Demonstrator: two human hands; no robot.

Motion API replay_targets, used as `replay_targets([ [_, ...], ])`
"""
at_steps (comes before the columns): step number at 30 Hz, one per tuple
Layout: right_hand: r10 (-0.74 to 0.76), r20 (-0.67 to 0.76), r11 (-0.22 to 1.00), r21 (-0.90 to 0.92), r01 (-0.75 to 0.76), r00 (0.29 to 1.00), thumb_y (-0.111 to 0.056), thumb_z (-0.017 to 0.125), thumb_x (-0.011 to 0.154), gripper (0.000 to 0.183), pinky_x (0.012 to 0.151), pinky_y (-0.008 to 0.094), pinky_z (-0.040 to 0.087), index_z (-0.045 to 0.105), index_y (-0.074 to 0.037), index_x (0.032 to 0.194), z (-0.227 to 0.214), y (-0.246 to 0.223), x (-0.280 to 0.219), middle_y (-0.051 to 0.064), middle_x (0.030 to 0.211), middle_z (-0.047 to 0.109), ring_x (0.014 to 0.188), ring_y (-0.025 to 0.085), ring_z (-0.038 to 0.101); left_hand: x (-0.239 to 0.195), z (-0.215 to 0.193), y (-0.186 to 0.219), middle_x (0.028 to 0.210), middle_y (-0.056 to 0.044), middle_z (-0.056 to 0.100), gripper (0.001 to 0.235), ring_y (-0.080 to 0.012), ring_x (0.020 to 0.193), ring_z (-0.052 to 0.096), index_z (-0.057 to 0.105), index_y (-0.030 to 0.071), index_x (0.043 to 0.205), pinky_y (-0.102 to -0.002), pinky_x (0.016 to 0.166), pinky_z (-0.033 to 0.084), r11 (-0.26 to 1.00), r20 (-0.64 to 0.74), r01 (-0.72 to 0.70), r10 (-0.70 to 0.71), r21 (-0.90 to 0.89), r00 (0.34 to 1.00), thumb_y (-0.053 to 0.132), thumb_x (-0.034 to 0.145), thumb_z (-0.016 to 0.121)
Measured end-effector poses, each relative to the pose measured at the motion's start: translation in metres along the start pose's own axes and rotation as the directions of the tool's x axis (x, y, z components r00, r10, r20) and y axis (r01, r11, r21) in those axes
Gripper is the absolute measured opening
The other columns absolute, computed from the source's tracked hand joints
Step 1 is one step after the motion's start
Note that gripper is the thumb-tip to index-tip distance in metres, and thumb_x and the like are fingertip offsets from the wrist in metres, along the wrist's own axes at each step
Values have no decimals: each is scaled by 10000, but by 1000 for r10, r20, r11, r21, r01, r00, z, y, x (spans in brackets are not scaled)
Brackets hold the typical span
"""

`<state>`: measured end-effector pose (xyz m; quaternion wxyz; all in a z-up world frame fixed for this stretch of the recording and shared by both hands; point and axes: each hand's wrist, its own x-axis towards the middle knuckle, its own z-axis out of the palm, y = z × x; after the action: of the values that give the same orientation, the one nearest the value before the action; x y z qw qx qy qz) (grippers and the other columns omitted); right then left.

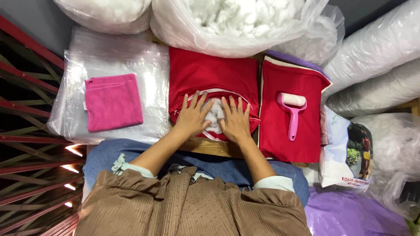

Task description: The person stuffs a red pillow with white cotton by hand, repeatedly adding cotton and pressing it into place. They then use a pink lint roller to smooth the pillow's surface.

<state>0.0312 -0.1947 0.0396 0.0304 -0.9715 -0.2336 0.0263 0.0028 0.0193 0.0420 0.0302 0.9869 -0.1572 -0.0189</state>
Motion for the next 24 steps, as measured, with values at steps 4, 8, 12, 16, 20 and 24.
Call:
replay_targets([
  [4, 2, 14, 1000, -31, -2, 1000, -443, 476, 938, 792, 1186, 737, 120, 194, -262, 1655, -2, -9, 1, 99, 1684, 244, 1534, 440, 194, -4, -10, 3, 1710, -105, 179, 831, -385, 1577, 86, 292, 251, 1621, -674, 1222, 94, 998, 28, 9, -8, -63, 1000, 574, 904, 561],
  [8, 19, -91, 1000, -17, -20, 996, -306, 560, 925, 621, 1133, 770, 206, 469, -219, 1533, -2, -16, 4, 146, 1542, 478, 1416, 453, 432, -3, -22, 4, 1693, -115, 244, 644, -403, 1571, 136, 529, 204, 1493, -688, 1212, 102, 994, 93, 42, -32, -101, 995, 484, 916, 583],
  [12, -10, -415, 997, 60, 38, 910, -285, 687, 897, 521, 1113, 685, 304, 617, -226, 1410, -93, -28, 2, 58, 1366, 636, 1274, 297, 595, -13, -113, 13, 1669, -141, 290, 575, -427, 1550, 194, 555, 159, 1472, -701, 1192, 140, 968, -105, 9, -36, -249, 994, 379, 941, 579],
  [16, -29, -633, 995, 56, 83, 774, -265, 691, 964, 409, 1145, 588, 252, 646, -244, 1370, -179, -24, 13, 12, 1295, 653, 1247, 231, 591, 3, -191, 5, 1424, -154, 530, 452, -417, 1398, 451, 657, 139, 1319, -651, 1108, 356, 968, -650, -127, -45, -216, 759, 299, 902, 726],
  [20, -83, -749, 995, -21, 103, 658, -74, 757, 897, 397, 1056, 482, 387, 652, -38, 1277, -259, -33, 70, 156, 1274, 618, 1154, 332, 582, 71, -249, -3, 1391, -183, 500, 495, -418, 1350, 462, 627, 61, 1285, -531, 1115, 382, 973, -781, -94, -111, -212, 614, 129, 835, 821],
  [24, -38, -730, 999, -29, 24, 683, -74, 808, 863, 463, 973, 475, 507, 646, -87, 1296, -241, 10, 166, 167, 1341, 520, 1180, 388, 570, 202, -214, -15, 1199, -133, 556, 541, -330, 1006, 576, 622, 125, 1269, -430, 752, 511, 986, -840, 61, -164, -155, 517, 99, 749, 771],
])
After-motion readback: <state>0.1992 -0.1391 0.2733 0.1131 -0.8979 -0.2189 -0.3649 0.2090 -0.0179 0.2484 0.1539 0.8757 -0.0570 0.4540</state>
